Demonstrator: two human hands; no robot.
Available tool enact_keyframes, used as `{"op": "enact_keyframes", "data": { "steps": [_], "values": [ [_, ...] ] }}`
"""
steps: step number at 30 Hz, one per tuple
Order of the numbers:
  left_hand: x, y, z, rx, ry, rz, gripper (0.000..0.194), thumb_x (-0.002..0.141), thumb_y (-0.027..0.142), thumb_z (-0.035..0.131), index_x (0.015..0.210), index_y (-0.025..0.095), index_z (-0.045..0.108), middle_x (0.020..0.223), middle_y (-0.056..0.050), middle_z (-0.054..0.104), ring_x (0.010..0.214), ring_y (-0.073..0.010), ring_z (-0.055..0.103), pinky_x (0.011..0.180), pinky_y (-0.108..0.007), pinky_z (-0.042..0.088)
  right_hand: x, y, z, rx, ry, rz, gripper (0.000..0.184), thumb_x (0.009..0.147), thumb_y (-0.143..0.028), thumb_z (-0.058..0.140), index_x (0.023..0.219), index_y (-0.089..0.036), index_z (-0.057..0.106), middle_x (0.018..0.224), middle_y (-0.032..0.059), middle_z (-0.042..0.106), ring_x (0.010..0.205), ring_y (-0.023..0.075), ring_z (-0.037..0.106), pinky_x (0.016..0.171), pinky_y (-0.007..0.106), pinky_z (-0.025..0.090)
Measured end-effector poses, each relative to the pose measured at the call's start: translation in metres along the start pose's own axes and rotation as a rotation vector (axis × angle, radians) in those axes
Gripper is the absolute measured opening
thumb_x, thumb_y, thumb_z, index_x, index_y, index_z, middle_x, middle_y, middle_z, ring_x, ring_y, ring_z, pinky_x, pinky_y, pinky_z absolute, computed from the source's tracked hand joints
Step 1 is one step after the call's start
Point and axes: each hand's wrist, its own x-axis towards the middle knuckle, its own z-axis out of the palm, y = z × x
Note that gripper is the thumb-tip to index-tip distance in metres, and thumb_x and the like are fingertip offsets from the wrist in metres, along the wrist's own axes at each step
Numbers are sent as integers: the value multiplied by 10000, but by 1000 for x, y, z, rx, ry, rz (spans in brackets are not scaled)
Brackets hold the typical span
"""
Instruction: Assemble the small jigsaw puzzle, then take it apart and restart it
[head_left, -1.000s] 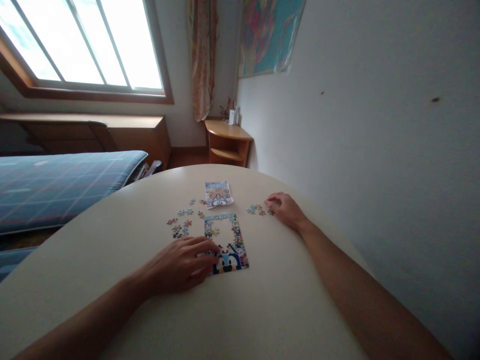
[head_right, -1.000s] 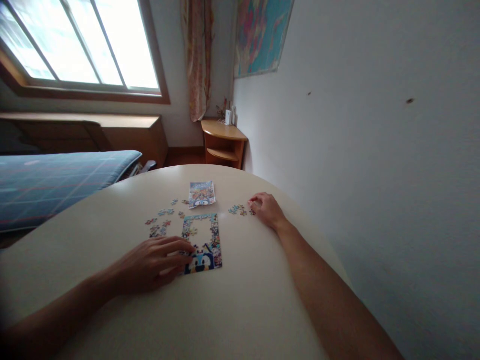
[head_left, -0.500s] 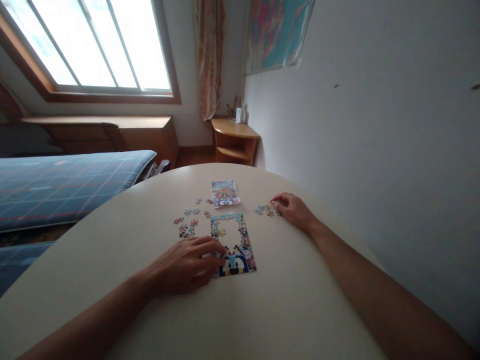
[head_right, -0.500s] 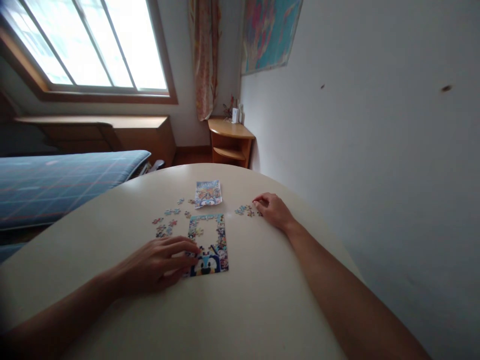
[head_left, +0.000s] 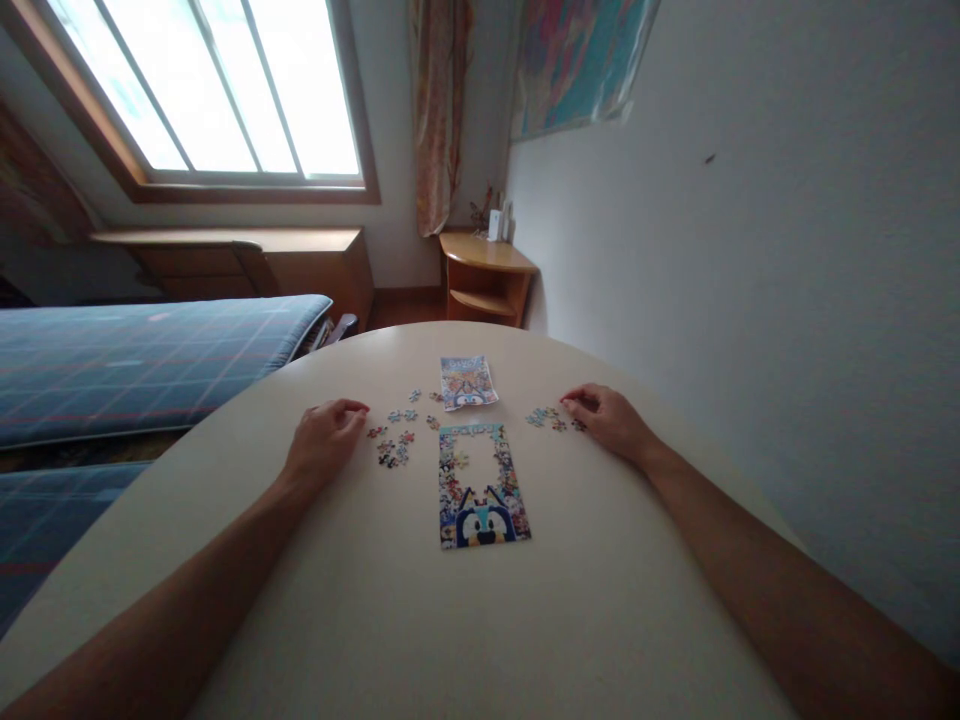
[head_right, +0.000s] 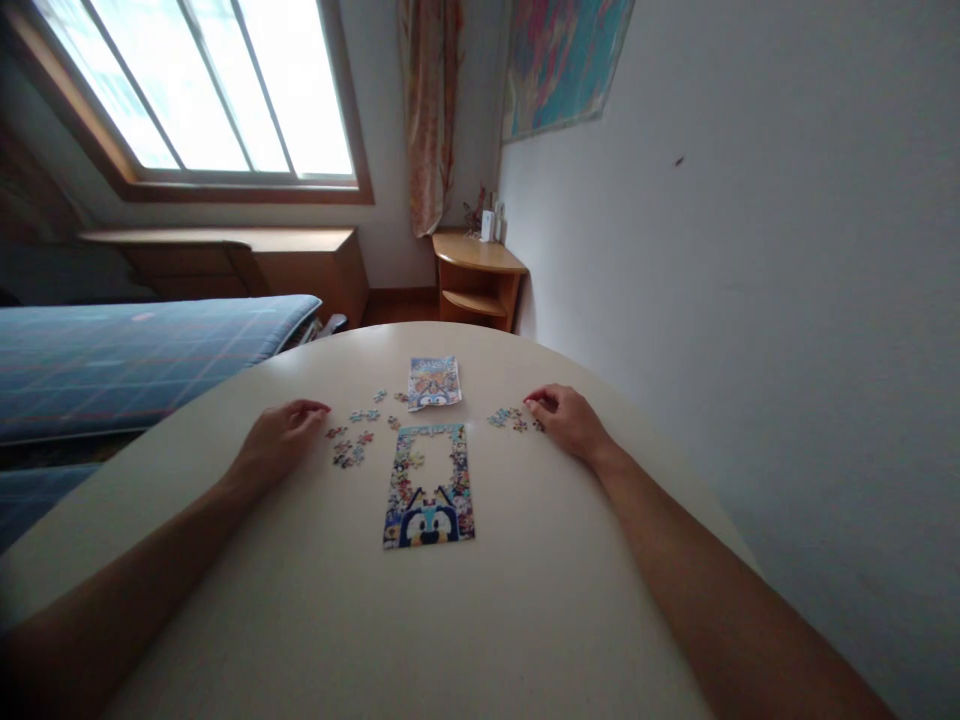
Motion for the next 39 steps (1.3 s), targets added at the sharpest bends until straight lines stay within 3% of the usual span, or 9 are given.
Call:
{"op": "enact_keyframes", "data": {
  "steps": [7, 11, 19, 39],
  "values": [
    [6, -7, -13, -3, -217, 217, 303, 832, 458, 544, 881, 221, 725, 1065, -61, 723, 1017, -251, 647, 984, -384, 467, -1, -3, -2, -5, 2, 0, 230, 847, -335, 579, 914, -176, 731, 861, 64, 745, 743, 182, 650, 685, 288, 471],
    [6, -16, -15, 54, -214, 357, 313, 895, 437, 489, 977, 218, 696, 1137, -71, 693, 1084, -255, 606, 1047, -433, 410, 0, -3, -2, -4, -3, -5, 218, 847, -329, 585, 905, -178, 731, 855, 68, 749, 737, 185, 657, 682, 290, 477],
    [5, -20, -5, 78, -187, 347, 308, 928, 410, 460, 1012, 215, 683, 1174, -78, 670, 1126, -259, 585, 1059, -435, 403, 3, 8, 1, 0, 3, -23, 237, 847, -338, 584, 932, -177, 735, 880, 73, 749, 745, 186, 653, 699, 290, 499],
    [5, -21, -6, 70, -187, 347, 312, 921, 422, 459, 1003, 220, 683, 1175, -84, 667, 1124, -268, 582, 1055, -466, 408, 2, 3, 1, -4, 6, -13, 216, 850, -338, 588, 908, -187, 730, 878, 64, 750, 740, 184, 659, 706, 294, 498]
  ]
}}
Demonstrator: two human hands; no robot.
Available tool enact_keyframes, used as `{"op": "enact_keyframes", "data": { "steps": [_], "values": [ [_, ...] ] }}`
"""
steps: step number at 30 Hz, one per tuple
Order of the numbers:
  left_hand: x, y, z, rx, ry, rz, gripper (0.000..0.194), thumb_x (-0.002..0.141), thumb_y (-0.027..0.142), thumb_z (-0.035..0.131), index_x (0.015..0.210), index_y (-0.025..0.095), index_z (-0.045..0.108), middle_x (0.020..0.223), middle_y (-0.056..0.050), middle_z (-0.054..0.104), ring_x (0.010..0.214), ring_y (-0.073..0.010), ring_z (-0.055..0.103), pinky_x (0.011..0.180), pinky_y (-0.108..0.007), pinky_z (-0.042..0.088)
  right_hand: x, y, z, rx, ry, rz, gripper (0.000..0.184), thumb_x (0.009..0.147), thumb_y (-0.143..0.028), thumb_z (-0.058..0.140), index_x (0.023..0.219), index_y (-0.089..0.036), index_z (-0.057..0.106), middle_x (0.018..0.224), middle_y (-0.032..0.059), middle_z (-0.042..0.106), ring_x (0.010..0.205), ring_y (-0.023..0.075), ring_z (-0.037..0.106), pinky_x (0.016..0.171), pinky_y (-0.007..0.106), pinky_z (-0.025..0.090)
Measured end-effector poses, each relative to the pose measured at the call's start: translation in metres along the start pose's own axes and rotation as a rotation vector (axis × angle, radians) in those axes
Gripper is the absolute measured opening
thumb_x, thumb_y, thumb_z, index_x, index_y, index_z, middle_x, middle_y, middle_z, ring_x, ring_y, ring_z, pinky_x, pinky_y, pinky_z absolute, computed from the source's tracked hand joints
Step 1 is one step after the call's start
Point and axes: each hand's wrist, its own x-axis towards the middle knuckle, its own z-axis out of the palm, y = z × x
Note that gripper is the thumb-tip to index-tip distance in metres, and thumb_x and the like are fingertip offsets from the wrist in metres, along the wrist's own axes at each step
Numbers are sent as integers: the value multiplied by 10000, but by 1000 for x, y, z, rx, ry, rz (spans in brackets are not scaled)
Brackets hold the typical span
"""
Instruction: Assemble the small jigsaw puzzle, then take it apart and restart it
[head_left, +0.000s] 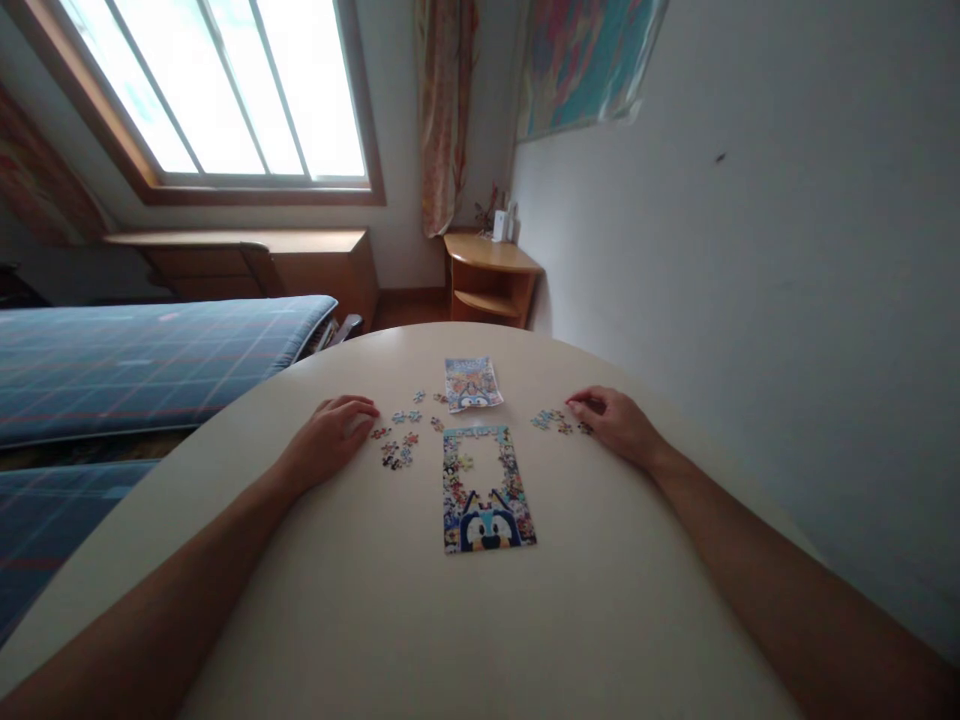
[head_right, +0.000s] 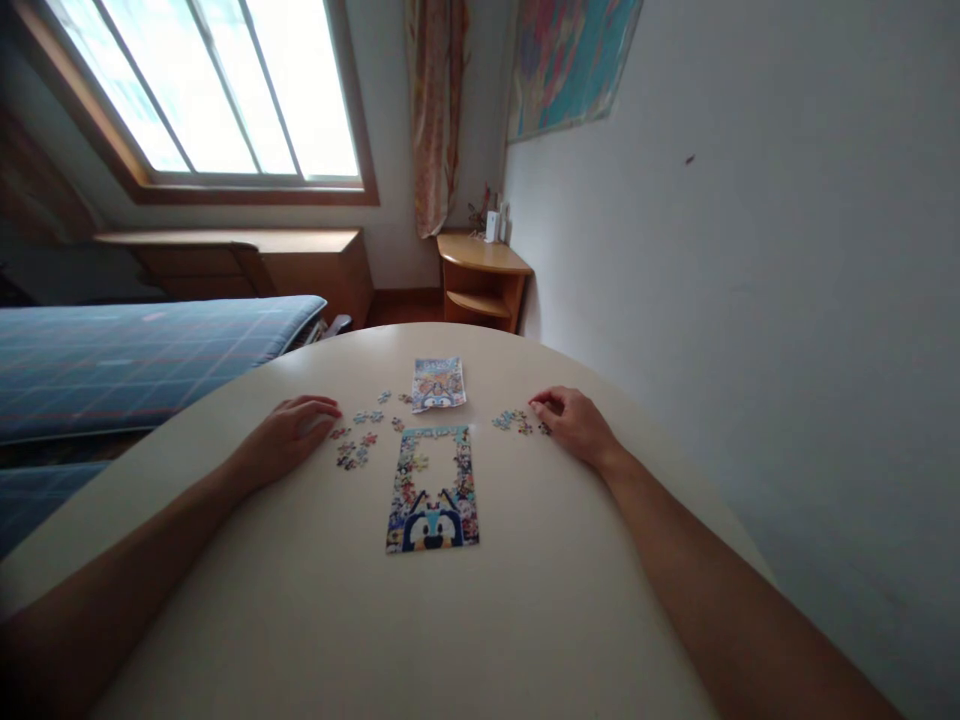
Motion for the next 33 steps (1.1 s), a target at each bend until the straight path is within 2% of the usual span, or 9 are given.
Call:
{"op": "enact_keyframes", "data": {
  "steps": [8, 13, 15, 18, 20, 22, 26, 30, 33],
  "values": [
    [-1, -1, -1, 13, -9, -10, 300, 933, 420, 471, 1006, 223, 684, 1185, -84, 662, 1130, -269, 576, 1056, -460, 413, 0, 0, -1, 7, -10, 11, 227, 851, -344, 583, 920, -185, 730, 901, 72, 747, 756, 191, 652, 720, 305, 489],
    [-2, 26, 1, 47, 46, 86, 331, 968, 412, 457, 1122, 227, 684, 1232, -81, 656, 1177, -273, 552, 1051, -456, 428, 0, -1, -1, -3, -2, 3, 225, 852, -330, 581, 928, -183, 735, 893, 74, 744, 770, 196, 654, 728, 308, 494],
    [-4, 41, 4, 63, -10, 175, 365, 996, 400, 422, 1235, 240, 647, 1304, -75, 630, 1236, -273, 517, 1057, -464, 428, 0, -1, 0, 13, 0, -2, 219, 854, -321, 582, 927, -181, 734, 890, 74, 745, 776, 193, 659, 724, 300, 498],
    [-6, 59, 9, 97, -150, 286, 455, 1011, 379, 396, 1449, 277, 471, 1505, -48, 476, 1391, -290, 377, 1123, -511, 360, -1, -2, 0, 14, -2, -5, 212, 858, -320, 583, 920, -182, 732, 876, 68, 742, 772, 189, 661, 711, 292, 496],
    [-8, 65, 10, 122, -238, 327, 495, 1016, 365, 377, 1506, 297, 380, 1553, -17, 410, 1441, -291, 306, 1162, -520, 304, 0, -1, 1, -1, 5, -6, 210, 857, -327, 588, 914, -184, 731, 872, 64, 739, 767, 187, 658, 714, 294, 492],
    [-9, 66, 10, 137, -282, 339, 505, 1016, 361, 371, 1517, 304, 357, 1553, 6, 411, 1457, -285, 281, 1185, -510, 270, 0, -1, 1, -8, 9, -12, 209, 858, -331, 589, 908, -185, 730, 880, 65, 738, 776, 188, 658, 728, 298, 491],
    [-9, 64, 9, 134, -201, 278, 478, 1005, 374, 388, 1464, 246, 435, 1489, -34, 498, 1412, -270, 364, 1157, -482, 326, 0, 0, 1, 3, 1, -17, 211, 863, -325, 579, 906, -181, 726, 878, 71, 737, 787, 191, 660, 738, 303, 496],
    [-6, 55, 8, 121, -48, 136, 362, 975, 383, 435, 1248, 209, 599, 1338, -80, 613, 1249, -275, 528, 1065, -471, 428, -1, -3, 0, -4, -2, -13, 218, 861, -326, 577, 916, -179, 728, 885, 73, 734, 793, 195, 657, 737, 307, 489],
    [-4, 49, 8, 118, -11, 64, 281, 938, 337, 467, 1120, 216, 643, 1260, -73, 647, 1175, -277, 564, 1022, -463, 459, -1, -4, -1, -9, -4, -10, 223, 859, -328, 577, 911, -176, 731, 883, 73, 735, 780, 194, 652, 727, 308, 483]
  ]
}}
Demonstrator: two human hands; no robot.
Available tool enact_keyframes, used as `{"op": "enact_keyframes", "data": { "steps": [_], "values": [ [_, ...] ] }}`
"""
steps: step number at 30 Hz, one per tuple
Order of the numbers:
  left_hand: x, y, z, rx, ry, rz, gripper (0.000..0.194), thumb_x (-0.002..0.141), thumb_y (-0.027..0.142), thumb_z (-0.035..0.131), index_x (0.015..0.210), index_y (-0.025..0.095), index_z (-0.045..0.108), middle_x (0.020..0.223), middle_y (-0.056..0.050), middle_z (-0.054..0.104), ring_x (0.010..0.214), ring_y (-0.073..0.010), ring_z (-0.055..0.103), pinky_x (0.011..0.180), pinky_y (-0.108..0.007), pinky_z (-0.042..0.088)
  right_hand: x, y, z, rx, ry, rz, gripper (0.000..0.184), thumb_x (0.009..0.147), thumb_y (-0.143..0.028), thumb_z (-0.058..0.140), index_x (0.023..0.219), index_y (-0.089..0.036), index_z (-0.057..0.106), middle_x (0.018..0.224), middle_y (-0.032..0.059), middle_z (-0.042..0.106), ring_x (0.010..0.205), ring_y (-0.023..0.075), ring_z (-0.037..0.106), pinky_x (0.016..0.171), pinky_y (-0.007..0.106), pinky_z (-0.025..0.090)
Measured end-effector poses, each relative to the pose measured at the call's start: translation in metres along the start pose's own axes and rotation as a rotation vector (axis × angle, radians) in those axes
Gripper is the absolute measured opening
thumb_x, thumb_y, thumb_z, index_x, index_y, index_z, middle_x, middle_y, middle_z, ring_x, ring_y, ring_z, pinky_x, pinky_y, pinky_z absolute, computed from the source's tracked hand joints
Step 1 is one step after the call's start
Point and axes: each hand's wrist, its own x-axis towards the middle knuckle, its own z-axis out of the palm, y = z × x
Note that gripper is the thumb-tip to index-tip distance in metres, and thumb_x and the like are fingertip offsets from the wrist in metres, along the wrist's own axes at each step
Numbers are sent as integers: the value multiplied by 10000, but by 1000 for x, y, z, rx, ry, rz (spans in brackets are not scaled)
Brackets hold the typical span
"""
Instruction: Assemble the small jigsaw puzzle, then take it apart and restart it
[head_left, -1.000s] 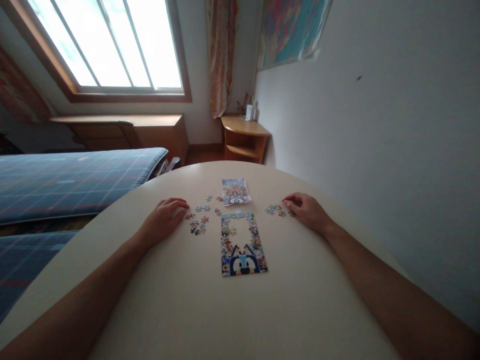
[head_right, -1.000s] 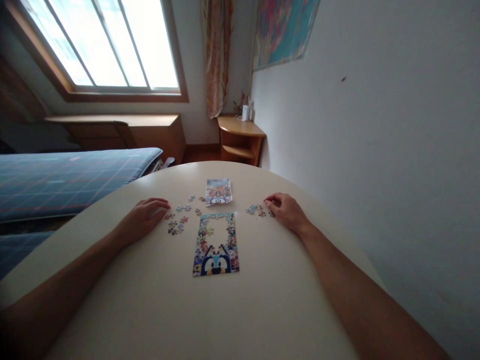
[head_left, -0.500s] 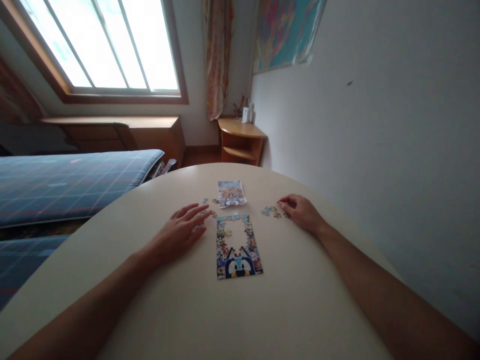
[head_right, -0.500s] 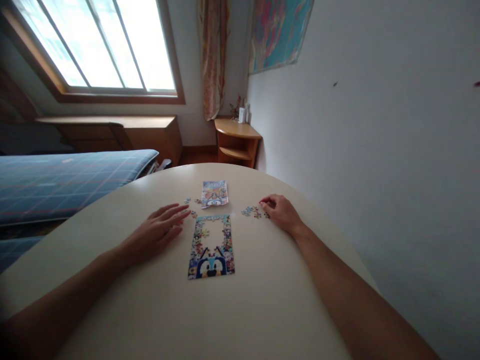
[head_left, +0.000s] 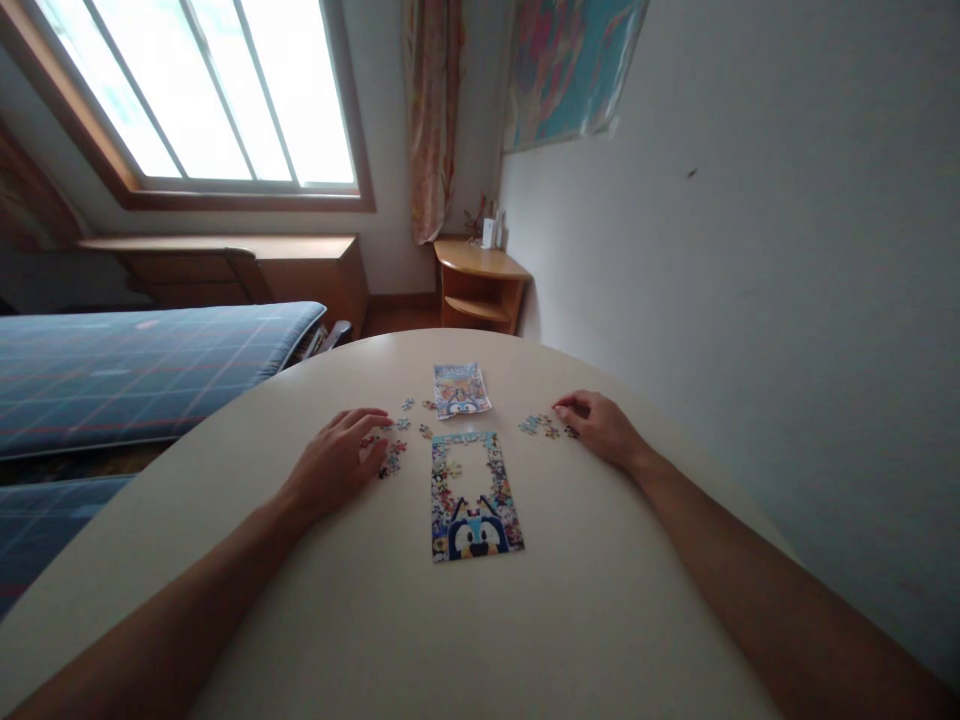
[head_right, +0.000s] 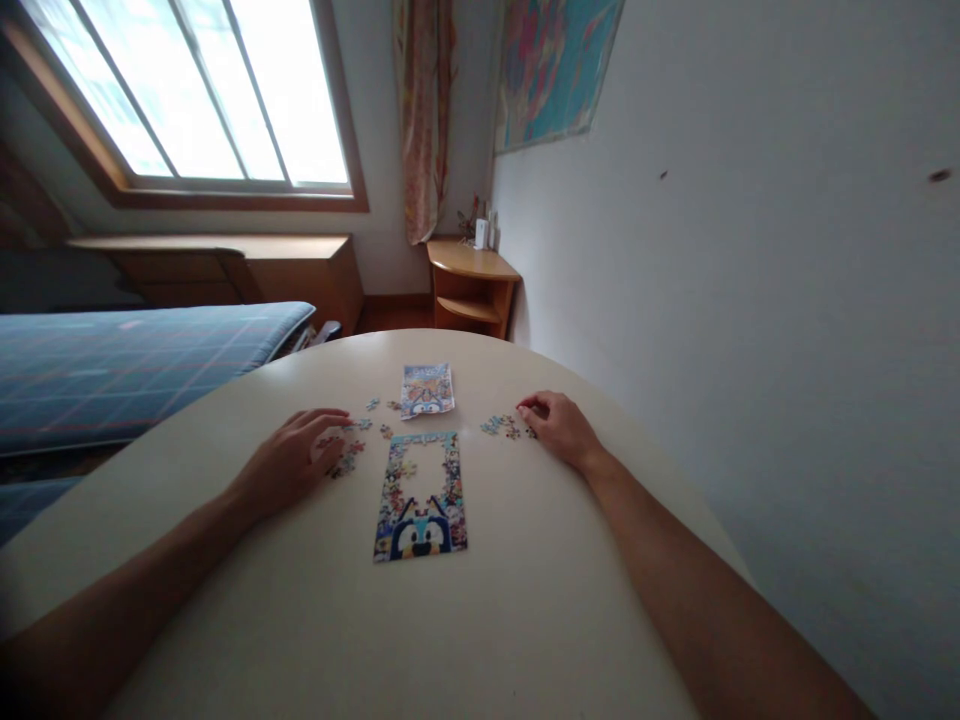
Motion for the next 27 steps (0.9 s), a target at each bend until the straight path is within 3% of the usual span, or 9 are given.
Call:
{"op": "enact_keyframes", "data": {
  "steps": [4, 7, 13, 27],
  "values": [
    [0, -3, 1, -36, 24, -53, 219, 910, 298, 473, 980, 231, 670, 1219, -57, 655, 1128, -269, 582, 998, -453, 472, 1, 4, 1, 10, -3, 4, 230, 858, -332, 579, 931, -177, 732, 889, 74, 737, 785, 195, 651, 732, 307, 492],
    [0, -2, 0, -83, 27, -14, 215, 914, 316, 482, 941, 231, 677, 1215, -61, 653, 1116, -267, 584, 998, -458, 467, 2, 7, 2, 21, -6, 6, 230, 860, -336, 580, 935, -179, 731, 892, 72, 739, 786, 193, 654, 740, 305, 497],
    [0, 2, -3, -118, 8, 62, 232, 934, 347, 486, 936, 240, 692, 1228, -60, 641, 1136, -264, 569, 987, -458, 472, 1, 5, 2, 26, -9, 17, 222, 860, -329, 581, 929, -178, 728, 892, 73, 740, 789, 193, 664, 736, 302, 495],
    [-2, 3, -3, -76, -13, 67, 249, 927, 380, 483, 957, 283, 711, 1220, -30, 659, 1143, -257, 581, 981, -425, 477, 1, 4, 2, 12, 0, -9, 211, 860, -312, 580, 918, -174, 730, 864, 66, 732, 768, 184, 643, 722, 296, 476]
  ]
}}
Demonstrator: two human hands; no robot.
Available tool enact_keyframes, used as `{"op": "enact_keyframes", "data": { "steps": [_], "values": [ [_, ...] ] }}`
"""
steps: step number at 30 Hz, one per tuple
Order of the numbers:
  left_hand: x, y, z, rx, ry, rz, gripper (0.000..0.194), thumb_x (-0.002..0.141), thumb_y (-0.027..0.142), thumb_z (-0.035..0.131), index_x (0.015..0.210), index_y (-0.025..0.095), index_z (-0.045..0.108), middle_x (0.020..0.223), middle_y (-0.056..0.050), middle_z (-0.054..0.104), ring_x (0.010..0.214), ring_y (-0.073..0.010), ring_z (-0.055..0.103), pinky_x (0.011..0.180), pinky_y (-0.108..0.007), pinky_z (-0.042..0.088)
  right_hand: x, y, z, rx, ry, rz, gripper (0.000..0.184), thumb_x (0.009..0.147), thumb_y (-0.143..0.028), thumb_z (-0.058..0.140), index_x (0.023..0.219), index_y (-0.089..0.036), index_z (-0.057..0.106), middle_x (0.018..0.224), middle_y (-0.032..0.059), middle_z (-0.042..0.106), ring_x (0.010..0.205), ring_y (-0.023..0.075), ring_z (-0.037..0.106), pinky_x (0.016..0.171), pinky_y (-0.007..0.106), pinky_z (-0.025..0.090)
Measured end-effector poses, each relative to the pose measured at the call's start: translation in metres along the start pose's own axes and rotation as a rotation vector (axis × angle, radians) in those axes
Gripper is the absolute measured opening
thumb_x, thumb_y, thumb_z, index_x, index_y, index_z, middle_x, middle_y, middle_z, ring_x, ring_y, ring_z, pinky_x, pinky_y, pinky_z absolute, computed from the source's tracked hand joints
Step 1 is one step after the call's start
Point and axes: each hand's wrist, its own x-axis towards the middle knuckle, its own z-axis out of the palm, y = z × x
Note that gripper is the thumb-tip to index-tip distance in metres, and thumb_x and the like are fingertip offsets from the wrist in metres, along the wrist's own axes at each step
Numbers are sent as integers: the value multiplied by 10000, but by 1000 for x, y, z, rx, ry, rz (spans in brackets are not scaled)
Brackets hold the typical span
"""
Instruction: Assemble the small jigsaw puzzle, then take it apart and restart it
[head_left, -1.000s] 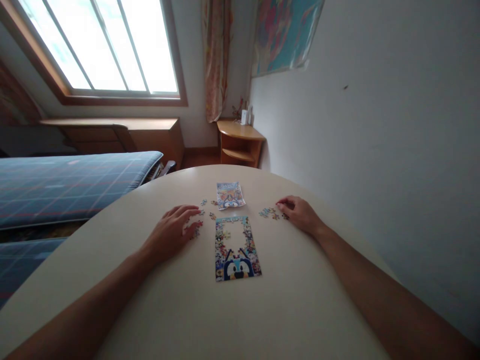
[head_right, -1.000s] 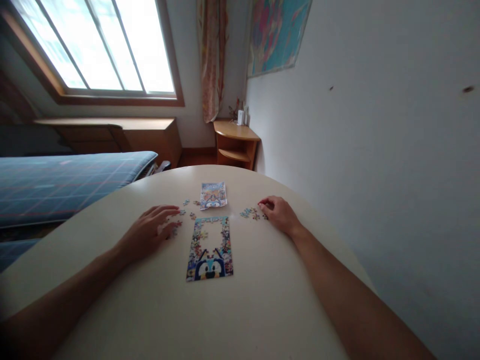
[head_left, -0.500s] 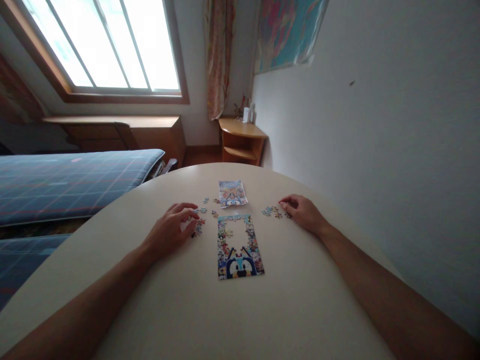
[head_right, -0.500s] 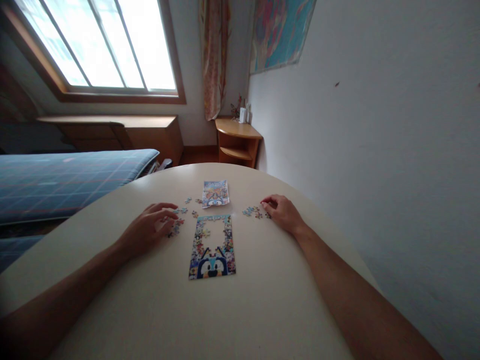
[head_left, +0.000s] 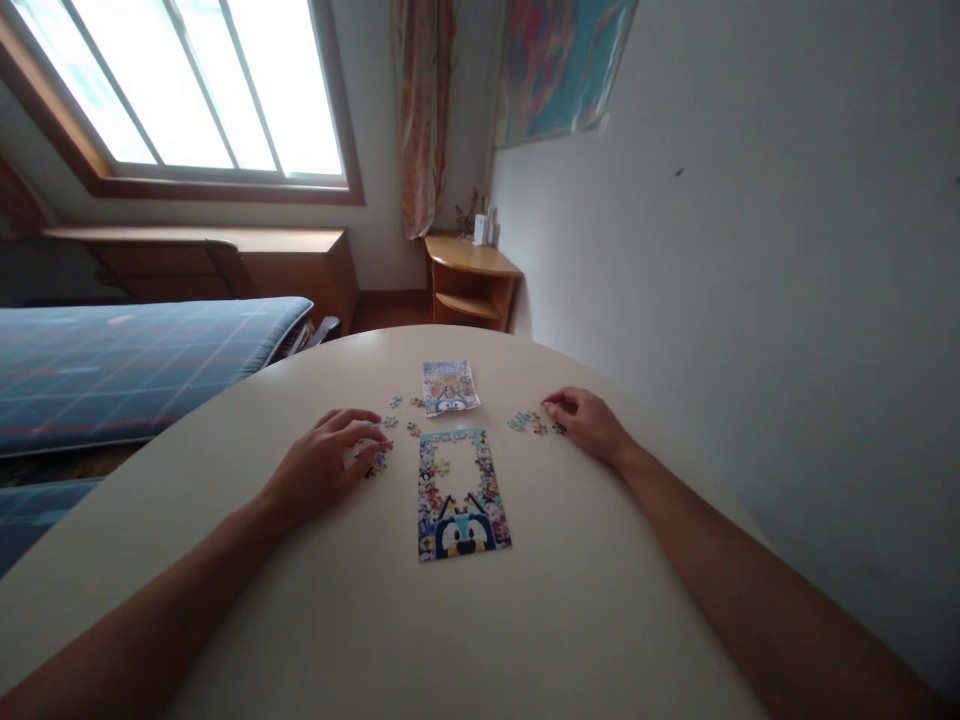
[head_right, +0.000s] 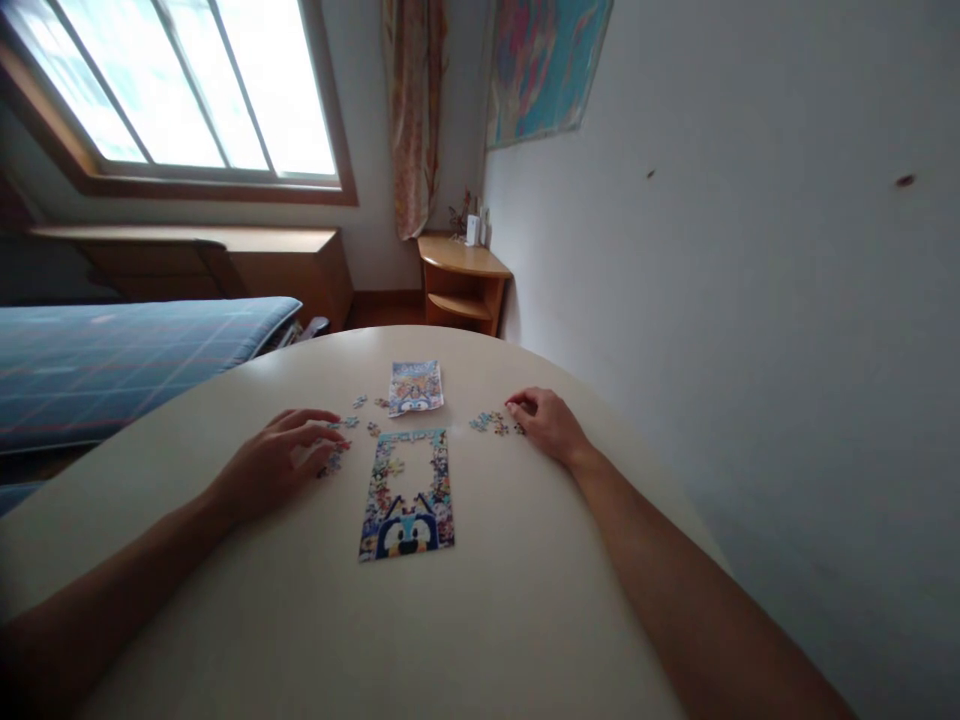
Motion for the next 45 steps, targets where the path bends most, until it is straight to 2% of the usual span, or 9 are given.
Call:
{"op": "enact_keyframes", "data": {
  "steps": [2, 7, 12, 14, 16, 20, 27, 35, 45],
  "values": [
    [1, -3, 1, 13, 38, -45, 252, 914, 365, 472, 970, 265, 697, 1184, -40, 677, 1122, -259, 598, 987, -425, 472, 0, -2, 0, -8, 9, -4, 206, 858, -302, 583, 915, -173, 733, 858, 65, 729, 769, 182, 638, 722, 295, 470],
    [2, -14, 2, 48, 183, -301, 275, 851, 331, 454, 961, 221, 681, 1085, -75, 705, 1034, -289, 642, 958, -444, 482, -1, -3, -1, -12, 12, -4, 206, 860, -294, 579, 919, -172, 734, 870, 65, 731, 770, 178, 634, 711, 290, 468],
    [2, -23, 0, 63, 196, -503, 316, 827, 353, 460, 959, 221, 714, 957, -88, 724, 947, -307, 661, 878, -442, 507, -1, 1, 0, 31, 4, 8, 210, 871, -300, 575, 953, -177, 724, 895, 67, 744, 774, 176, 654, 727, 290, 487],
    [2, -25, 0, 55, 185, -532, 318, 828, 375, 460, 935, 234, 724, 895, -79, 725, 913, -302, 661, 842, -428, 514, 0, 3, 1, 46, 5, 13, 212, 875, -311, 578, 957, -180, 723, 904, 68, 749, 777, 177, 662, 746, 295, 498],
    [2, -26, 1, 39, 166, -521, 313, 822, 388, 463, 906, 240, 726, 880, -77, 728, 917, -302, 653, 848, -426, 510, 0, 3, 1, 50, 4, 13, 218, 875, -323, 580, 960, -181, 724, 905, 68, 752, 775, 179, 667, 754, 300, 506],
    [3, -26, 1, 13, 120, -457, 291, 800, 384, 469, 841, 234, 715, 980, -78, 725, 1011, -307, 616, 945, -437, 471, 0, 1, 0, 65, -4, 27, 221, 874, -329, 582, 956, -178, 721, 901, 73, 754, 775, 181, 675, 734, 293, 509],
    [3, -27, -3, -19, 61, -393, 349, 836, 338, 371, 797, 219, 697, 993, -72, 704, 1035, -291, 589, 1011, -448, 411, 0, 0, 0, 74, 0, 52, 222, 876, -316, 573, 958, -174, 722, 919, 81, 760, 806, 189, 684, 749, 296, 505],
    [-2, -17, -3, 45, 24, -328, 240, 788, 431, 530, 857, 227, 636, 1123, -93, 646, 1104, -329, 552, 1019, -494, 419, 0, -1, -1, 77, -1, 32, 211, 874, -311, 574, 939, -178, 724, 910, 76, 760, 790, 186, 684, 731, 294, 507],
    [-1, -20, -1, 32, 33, -316, 226, 802, 435, 538, 839, 233, 634, 895, -73, 709, 1001, -300, 613, 920, -416, 475, 0, 3, 0, 60, 0, 26, 215, 875, -315, 577, 954, -183, 727, 916, 72, 757, 788, 181, 675, 755, 297, 511]
  ]
}}
